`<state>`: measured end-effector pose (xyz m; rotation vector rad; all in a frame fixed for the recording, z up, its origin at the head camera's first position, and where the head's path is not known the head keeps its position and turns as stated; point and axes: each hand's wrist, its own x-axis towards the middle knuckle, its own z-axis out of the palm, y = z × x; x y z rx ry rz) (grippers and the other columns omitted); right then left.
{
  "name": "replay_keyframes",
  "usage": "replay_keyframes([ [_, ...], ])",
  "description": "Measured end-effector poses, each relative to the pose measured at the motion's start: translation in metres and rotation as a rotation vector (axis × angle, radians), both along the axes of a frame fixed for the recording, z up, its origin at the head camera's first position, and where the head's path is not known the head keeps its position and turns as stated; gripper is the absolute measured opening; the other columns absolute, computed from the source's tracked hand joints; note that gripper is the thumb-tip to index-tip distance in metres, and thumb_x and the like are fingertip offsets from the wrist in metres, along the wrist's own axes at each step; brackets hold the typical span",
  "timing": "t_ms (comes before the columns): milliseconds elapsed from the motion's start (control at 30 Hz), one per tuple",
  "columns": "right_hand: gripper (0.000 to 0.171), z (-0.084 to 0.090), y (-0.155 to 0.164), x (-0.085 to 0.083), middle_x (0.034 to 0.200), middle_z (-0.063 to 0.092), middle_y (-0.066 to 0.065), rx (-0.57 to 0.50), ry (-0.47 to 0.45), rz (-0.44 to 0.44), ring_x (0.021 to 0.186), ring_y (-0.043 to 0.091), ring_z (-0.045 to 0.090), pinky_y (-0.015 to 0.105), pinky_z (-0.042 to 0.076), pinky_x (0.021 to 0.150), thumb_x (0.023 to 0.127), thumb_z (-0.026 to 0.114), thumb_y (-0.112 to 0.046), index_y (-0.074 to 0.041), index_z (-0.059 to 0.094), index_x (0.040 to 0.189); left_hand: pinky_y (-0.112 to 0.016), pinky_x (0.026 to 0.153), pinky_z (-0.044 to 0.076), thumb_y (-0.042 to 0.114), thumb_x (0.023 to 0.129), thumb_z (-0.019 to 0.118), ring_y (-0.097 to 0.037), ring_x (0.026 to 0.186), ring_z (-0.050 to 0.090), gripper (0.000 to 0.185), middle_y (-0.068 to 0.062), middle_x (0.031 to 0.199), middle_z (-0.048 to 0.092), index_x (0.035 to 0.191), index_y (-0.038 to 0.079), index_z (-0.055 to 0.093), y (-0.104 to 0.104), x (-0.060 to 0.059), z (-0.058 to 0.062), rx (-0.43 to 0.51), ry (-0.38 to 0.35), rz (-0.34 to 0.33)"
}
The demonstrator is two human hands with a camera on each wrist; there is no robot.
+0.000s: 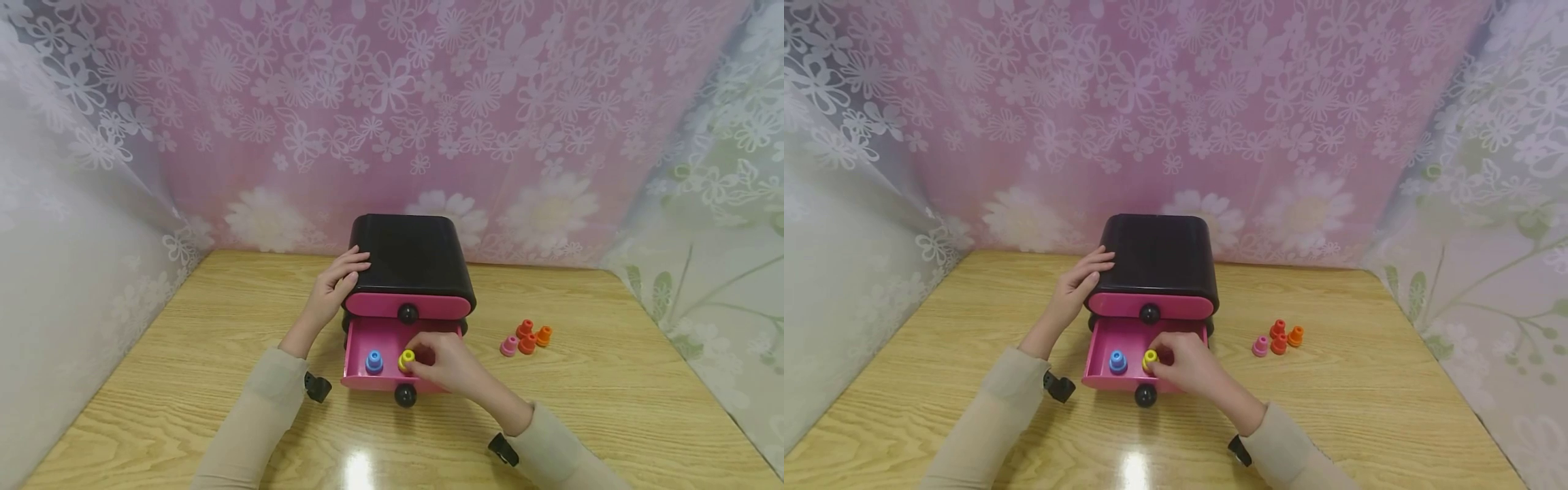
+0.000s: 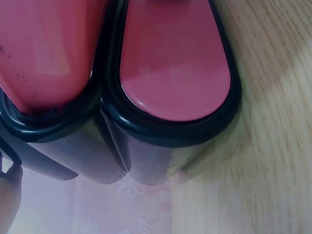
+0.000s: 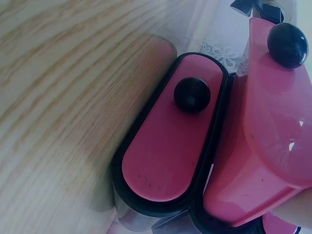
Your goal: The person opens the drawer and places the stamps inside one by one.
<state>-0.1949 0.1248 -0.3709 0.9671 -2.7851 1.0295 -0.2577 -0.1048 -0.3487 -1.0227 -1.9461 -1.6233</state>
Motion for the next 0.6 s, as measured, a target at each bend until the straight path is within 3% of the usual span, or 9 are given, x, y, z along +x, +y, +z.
replay_keyframes([
  [300, 0.013, -0.0012, 0.0017, -0.0002, 0.079, 0.059, -0.009, -0.012, 0.015, 0.014, 0.073, 0.013, 0.056, 0.026, 0.048, 0.066, 0.075, 0.069, -0.013, -0.012, 0.064, 0.087, -0.050, 0.101, 0.022, -0.015, 0.083, 0.040, -0.040, 0.124, 0.026, 0.027, -0.032, 0.119, 0.045, 0.105, -0.018, 0.054, 0.0007, -0.0003, 0.0000, 0.004, 0.008, -0.003],
  [600, 0.018, 0.0011, 0.0093, 0.0037, 0.086, 0.062, -0.001, -0.106, -0.015, 0.008, 0.083, 0.015, 0.060, 0.031, 0.050, 0.075, 0.074, 0.069, -0.008, -0.006, 0.064, 0.092, -0.049, 0.101, 0.021, -0.014, 0.084, 0.040, -0.039, 0.125, 0.025, 0.027, -0.031, 0.121, 0.044, 0.107, -0.017, 0.054, -0.0004, 0.0004, 0.0002, -0.001, -0.012, -0.001],
])
